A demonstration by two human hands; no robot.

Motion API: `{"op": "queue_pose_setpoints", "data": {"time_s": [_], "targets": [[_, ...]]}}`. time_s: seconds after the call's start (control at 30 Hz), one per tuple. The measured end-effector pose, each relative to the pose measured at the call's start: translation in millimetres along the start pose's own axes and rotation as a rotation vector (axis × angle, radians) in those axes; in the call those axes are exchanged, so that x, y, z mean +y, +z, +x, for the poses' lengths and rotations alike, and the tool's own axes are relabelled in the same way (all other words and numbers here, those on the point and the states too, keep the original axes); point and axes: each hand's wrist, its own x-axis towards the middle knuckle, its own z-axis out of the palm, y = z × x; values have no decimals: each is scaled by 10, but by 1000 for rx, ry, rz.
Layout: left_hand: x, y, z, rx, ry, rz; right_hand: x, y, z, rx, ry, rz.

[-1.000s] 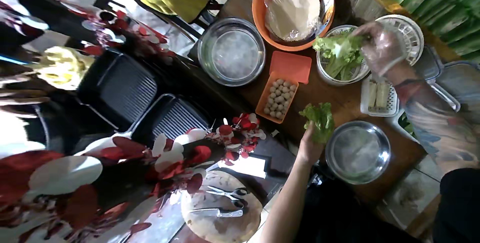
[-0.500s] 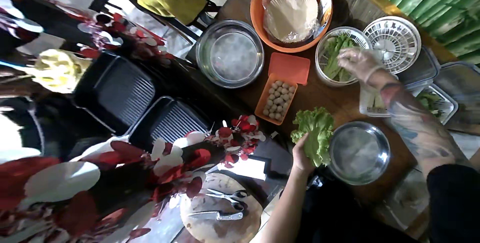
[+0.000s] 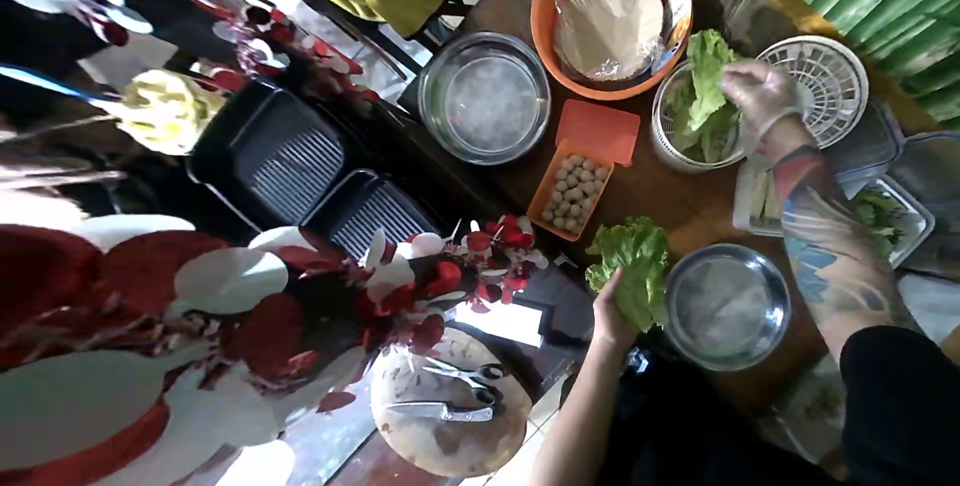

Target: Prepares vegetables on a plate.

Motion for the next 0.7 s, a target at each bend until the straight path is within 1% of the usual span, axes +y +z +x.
{"op": "queue_pose_setpoints", "data": {"time_s": [0.1, 0.2, 0.27, 0.33, 0.37, 0.43, 0.5, 0.53, 0.6, 0.7], "targets": [[-14, 48, 63, 18, 24, 37, -321, -175, -330, 38, -95, 227], [-52, 82, 151, 36, 38, 64, -594, -288, -757, 31, -119, 421], [-101, 112, 187, 39, 27, 86, -697, -338, -1123, -54, -116, 530], [-169, 129, 175, 25, -6, 134, -683, -322, -1556, -154, -94, 601], [-213, 126, 154, -3, -26, 148, -647, -285, -1775, -190, -66, 610], [-333, 83, 85, -93, -58, 151, -470, -181, -2194, -245, -11, 544], [-488, -20, 13, -209, -66, 166, -180, -102, -2555, -309, 18, 397], [-557, -63, -20, -238, -73, 190, -51, -54, -2693, -308, 43, 312], [-681, -134, -101, -223, -122, 267, 210, 17, -2925, -251, 66, 171], [-892, -271, -133, -135, -181, 362, 625, 54, -3274, -68, 82, 118]]}}
